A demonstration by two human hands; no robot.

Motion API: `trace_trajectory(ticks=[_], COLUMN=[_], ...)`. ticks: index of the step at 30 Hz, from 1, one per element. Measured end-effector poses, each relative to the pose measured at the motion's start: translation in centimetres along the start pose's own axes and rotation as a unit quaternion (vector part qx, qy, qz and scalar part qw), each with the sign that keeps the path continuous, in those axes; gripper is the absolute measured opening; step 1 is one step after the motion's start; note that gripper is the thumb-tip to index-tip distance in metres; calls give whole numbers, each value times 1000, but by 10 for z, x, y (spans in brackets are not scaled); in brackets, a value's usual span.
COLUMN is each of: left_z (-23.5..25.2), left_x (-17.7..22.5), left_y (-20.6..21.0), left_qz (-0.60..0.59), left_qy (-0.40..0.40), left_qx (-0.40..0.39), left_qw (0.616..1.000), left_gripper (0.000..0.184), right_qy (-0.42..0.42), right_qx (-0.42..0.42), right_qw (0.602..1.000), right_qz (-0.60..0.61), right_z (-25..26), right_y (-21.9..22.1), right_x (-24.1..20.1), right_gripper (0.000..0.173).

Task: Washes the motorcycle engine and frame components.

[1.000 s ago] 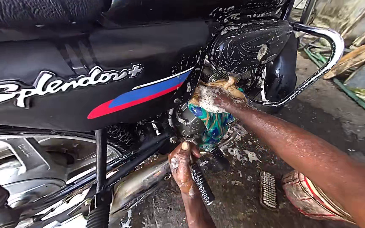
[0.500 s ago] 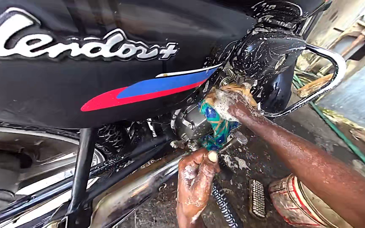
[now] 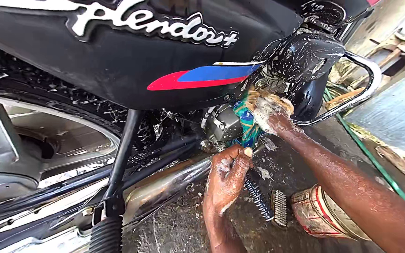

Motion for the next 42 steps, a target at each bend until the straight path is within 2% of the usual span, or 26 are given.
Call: trace_trajectory(ticks=[3,5,8,11,15,16,20,22,23,25,27,30,32,35,36,38,40,42], left_z=[0,-1,-3,-6,-8,-8,-10,-12,-12,-11,-7,-2,-1,-2,-3,-6,-5,-4], left_x=[-3,-1,1,3,2,2,1,1,2,1,1,0,0,1,1,1,0,-2], left_y=[0,1,2,3,4,4,5,5,6,9,11,11,11,10,9,6,4,4], left_qz=[-12,-3,9,10,6,4,-1,4,7,8,7,-14,-24,-16,-12,-15,-19,-26], left_qy=[-16,-18,-18,-18,-18,-16,-26,-39,-39,-37,-22,2,12,34,37,39,49,52], left_qx=[0,5,40,66,72,74,88,99,103,107,106,105,105,105,110,122,123,113], left_qw=[1000,1000,999,998,997,997,996,994,994,994,994,994,994,994,993,992,991,992], left_gripper=[35,36,36,36,37,37,37,38,39,39,41,41,41,42,42,43,43,45], right_qy=[46,83,54,83,29,12,-83,-79,-86,-124,-137,-146,-143,-248,-229,-126,-72,-100], right_qx=[-24,-63,-37,-35,-12,-17,59,-5,-10,35,29,8,-57,-64,-81,-149,-95,-66], right_qw=[999,994,995,991,993,992,988,983,978,965,956,962,962,955,962,977,984,977], right_qz=[-2,23,72,95,111,126,117,167,189,230,256,230,224,149,125,82,133,177], right_z=[-8,-14,-10,4,-6,-11,-8,-7,-6,-7,-11,9,17,22,14,-14,-35,-34], right_y=[4,-5,-4,10,-5,-3,22,47,48,26,-6,-11,-8,19,25,12,7,7], right_x=[-3,-28,-60,-75,-101,-104,-97,-87,-83,-81,-89,-81,-78,-64,-55,-59,-57,-68], right_gripper=[43,44,49,50,46,46,46,51,52,49,47,44,45,47,53,58,54,52])
Point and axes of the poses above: each hand's wrist, its own z-axis towards the middle knuckle, its own y-axis out of the palm, x = y × z, the point moved 9 cm from there along z, towards the middle knuckle, and after that the axes turned 9 degrees about -y, right-handed, at the moved point
